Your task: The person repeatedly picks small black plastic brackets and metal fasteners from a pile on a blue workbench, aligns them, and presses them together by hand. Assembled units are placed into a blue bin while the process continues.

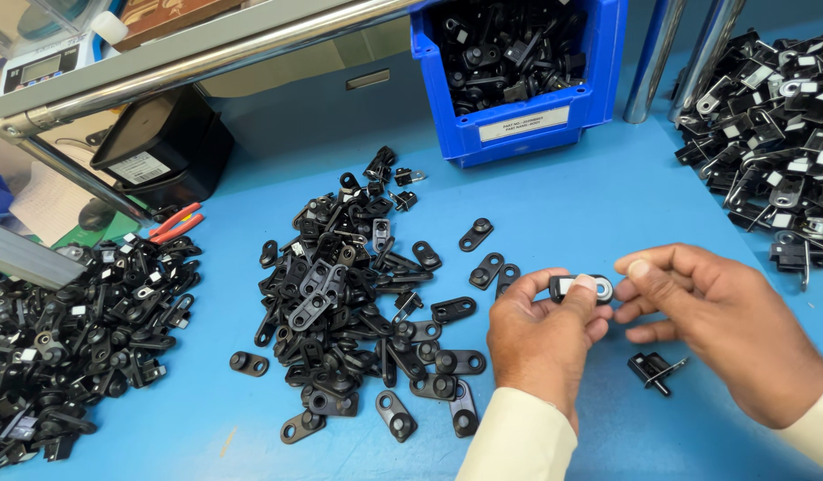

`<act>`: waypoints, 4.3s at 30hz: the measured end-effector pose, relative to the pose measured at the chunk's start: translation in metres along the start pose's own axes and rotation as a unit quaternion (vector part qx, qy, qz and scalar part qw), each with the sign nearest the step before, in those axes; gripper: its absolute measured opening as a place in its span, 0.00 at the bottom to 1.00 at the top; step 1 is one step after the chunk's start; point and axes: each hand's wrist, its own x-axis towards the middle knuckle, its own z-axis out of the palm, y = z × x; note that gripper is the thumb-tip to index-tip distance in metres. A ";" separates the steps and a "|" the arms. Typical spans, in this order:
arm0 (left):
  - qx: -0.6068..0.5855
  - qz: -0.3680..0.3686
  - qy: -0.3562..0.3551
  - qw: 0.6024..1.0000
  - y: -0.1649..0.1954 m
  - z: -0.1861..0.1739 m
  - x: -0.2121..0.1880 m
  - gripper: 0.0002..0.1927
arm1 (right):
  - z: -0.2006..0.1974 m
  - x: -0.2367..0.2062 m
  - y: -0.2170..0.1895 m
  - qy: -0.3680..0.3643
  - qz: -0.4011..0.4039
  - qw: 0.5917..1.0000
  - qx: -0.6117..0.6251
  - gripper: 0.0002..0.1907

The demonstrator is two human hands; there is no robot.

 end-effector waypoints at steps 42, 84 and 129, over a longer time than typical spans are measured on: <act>-0.037 0.029 -0.035 0.998 0.000 0.003 0.004 0.16 | 0.000 0.015 -0.017 -0.048 0.085 0.995 0.024 0.15; 0.067 0.026 -0.018 0.997 -0.016 0.018 -0.010 0.19 | -0.026 0.006 -0.022 0.008 0.086 0.996 0.019 0.15; 0.462 0.105 0.008 0.881 0.047 -0.060 0.011 0.10 | -0.049 -0.041 0.043 -0.060 -0.232 0.845 -0.478 0.18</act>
